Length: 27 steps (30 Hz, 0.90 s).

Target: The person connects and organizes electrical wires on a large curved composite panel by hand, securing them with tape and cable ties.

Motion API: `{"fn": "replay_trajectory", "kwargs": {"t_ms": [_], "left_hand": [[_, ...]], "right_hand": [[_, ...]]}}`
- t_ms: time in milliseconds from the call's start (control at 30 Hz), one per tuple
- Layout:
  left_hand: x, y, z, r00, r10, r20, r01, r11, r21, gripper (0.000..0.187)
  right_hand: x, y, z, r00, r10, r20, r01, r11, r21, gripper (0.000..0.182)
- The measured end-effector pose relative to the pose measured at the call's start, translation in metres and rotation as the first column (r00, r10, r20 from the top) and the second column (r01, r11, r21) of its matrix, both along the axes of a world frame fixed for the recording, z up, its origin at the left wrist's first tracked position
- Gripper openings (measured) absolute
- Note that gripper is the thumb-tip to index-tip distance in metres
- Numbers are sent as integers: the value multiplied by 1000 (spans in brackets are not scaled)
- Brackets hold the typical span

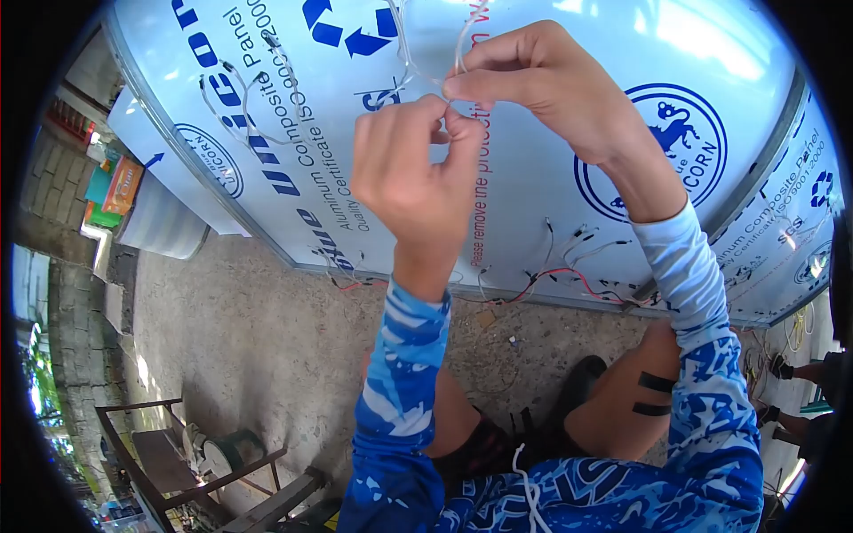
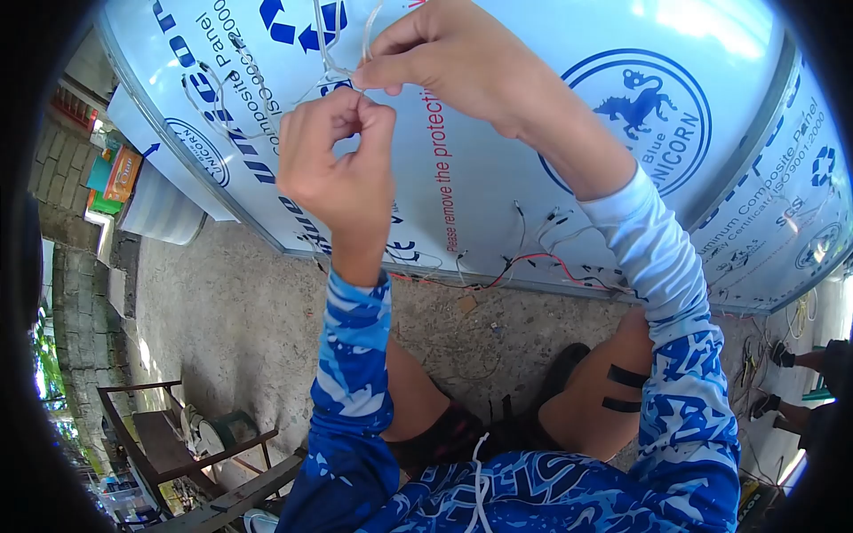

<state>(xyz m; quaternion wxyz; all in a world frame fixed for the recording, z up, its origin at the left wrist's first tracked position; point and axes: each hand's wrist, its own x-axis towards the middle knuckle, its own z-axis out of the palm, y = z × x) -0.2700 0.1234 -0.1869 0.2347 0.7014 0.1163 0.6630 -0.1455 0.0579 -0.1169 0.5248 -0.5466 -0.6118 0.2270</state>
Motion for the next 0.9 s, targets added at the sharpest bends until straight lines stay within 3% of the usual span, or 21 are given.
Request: {"fn": "replay_trajectory", "kwargs": {"t_ms": [67,100,167,200,267,367,500,633,700,800,900], "left_hand": [[0,-1,-1,923,382,-50,-351,888,295,9],[1,-1,-1,922,384,-43,-355,886,297,9],[4,-1,0,988,155,7,-154,980,125,5],[2,-3,-1,988,151,11,-152,980,128,5],[-2,-9,-4,982,-26,186,59,983,-175,6],[-6,-8,12,968,37,247,43,951,-308,15],[-3,6,11,963,-85,255,174,920,-352,19],[0,8,11,938,-85,335,190,936,-295,17],[-7,12,9,938,-289,192,343,849,-401,12],[-8,14,8,883,-395,255,470,743,-476,9],[-11,18,6,892,-404,203,450,742,-497,4]], "right_hand": [[-2,1,-3,999,-23,27,22,1000,14,18],[-2,2,-2,997,-44,67,42,999,33,19],[6,2,2,999,-19,45,18,999,31,19],[10,1,3,1000,2,13,-2,1000,24,20],[15,0,6,999,-11,36,10,1000,28,20],[17,-1,6,999,16,52,-16,1000,3,20],[15,0,4,991,68,118,-65,997,-32,21],[16,1,3,991,73,115,-69,997,-39,20],[20,1,3,988,102,112,-97,994,-50,20],[24,3,1,982,159,101,-154,986,-58,22],[27,5,-3,978,191,89,-187,981,-52,24]]}}
